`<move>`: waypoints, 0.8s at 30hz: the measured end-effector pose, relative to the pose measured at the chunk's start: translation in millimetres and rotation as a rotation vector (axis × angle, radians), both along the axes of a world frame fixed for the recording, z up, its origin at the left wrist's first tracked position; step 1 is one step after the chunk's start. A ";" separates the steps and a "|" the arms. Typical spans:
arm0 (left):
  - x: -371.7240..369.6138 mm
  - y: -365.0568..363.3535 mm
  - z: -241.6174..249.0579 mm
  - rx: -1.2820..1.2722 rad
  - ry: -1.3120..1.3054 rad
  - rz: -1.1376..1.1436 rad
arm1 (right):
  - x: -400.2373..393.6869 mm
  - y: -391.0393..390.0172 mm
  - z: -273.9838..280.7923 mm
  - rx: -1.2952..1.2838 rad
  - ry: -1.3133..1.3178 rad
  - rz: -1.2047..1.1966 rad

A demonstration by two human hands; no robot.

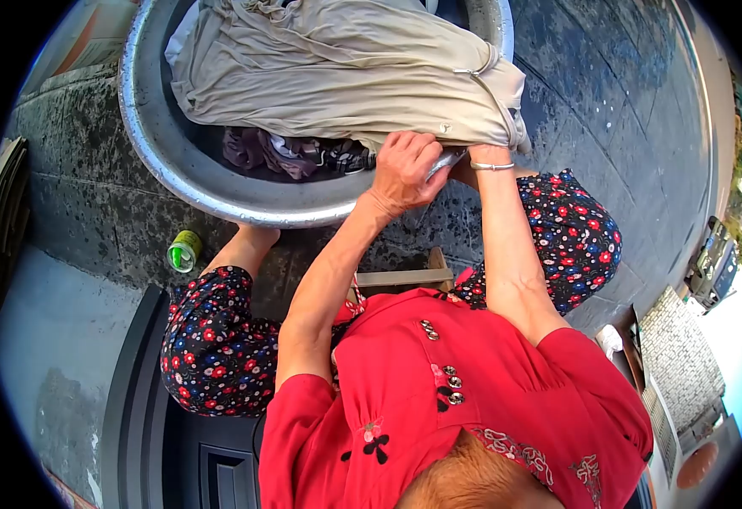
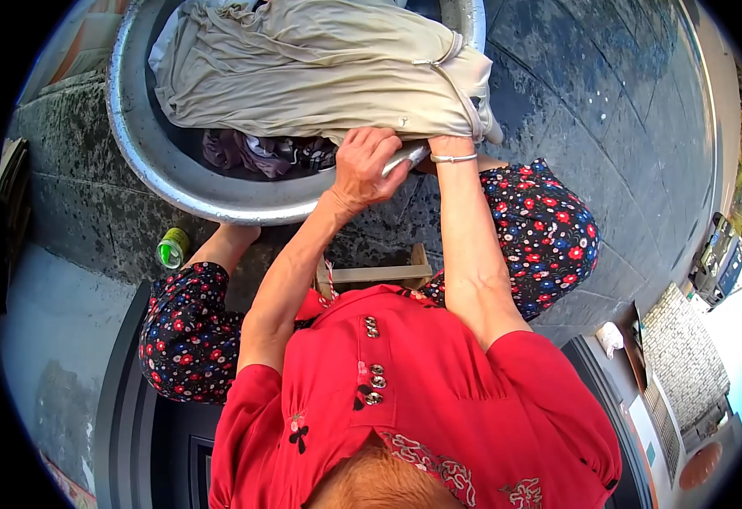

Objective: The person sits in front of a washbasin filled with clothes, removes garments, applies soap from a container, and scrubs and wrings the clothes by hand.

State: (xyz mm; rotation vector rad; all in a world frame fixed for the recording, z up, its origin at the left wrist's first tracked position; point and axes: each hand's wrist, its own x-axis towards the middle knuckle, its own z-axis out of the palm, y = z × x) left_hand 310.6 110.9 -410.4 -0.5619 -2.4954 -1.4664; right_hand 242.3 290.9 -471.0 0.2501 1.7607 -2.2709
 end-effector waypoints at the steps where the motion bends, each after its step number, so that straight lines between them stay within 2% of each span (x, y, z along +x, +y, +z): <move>1: 10.8 13.6 -2.6 -0.066 -0.083 0.029 | -1.2 0.0 0.9 0.000 -0.002 -0.001; 3: 18.8 33.3 -14.1 -0.124 -0.170 0.257 | -10.6 -11.9 14.3 -0.191 -0.064 -0.123; 4: 16.5 35.5 -17.0 -0.128 -0.169 0.260 | -11.2 -27.9 44.7 -0.052 -0.145 -0.188; 5: 13.1 35.9 -19.7 -0.199 -0.204 0.329 | -13.1 -28.3 41.9 -0.058 -0.143 -0.185; 7: 10.8 31.7 -23.9 -0.270 -0.239 0.404 | -20.5 -27.1 36.2 -0.250 -0.106 -0.170; 8: 7.2 25.2 -24.4 -0.256 -0.179 0.403 | -21.1 -30.2 39.9 -0.319 -0.122 -0.305; 11: 15.2 12.3 -15.8 -0.167 -0.080 0.409 | -26.9 -33.9 58.9 -0.233 -0.152 -0.321; 14: 36.5 2.4 -0.6 0.028 -0.089 0.349 | -25.6 -25.4 37.4 -0.192 -0.017 -0.197; 16: 48.5 -6.5 13.0 0.025 -0.103 0.323 | -18.6 -28.0 38.4 -0.254 -0.114 -0.227; 18: 68.4 -15.8 24.0 0.015 -0.161 0.271 | -7.8 -42.6 66.2 -0.311 -0.247 -0.274; 19: 72.8 -19.3 25.5 0.014 -0.159 0.273 | -6.5 -42.4 62.8 -0.312 -0.245 -0.272; 21: 76.9 -22.5 29.8 -0.063 -0.157 0.154 | -8.3 -45.0 62.3 -0.524 -0.237 -0.144; 24: 78.9 -20.9 33.1 -0.103 -0.150 0.091 | -6.4 -42.1 76.2 -0.562 -0.217 -0.118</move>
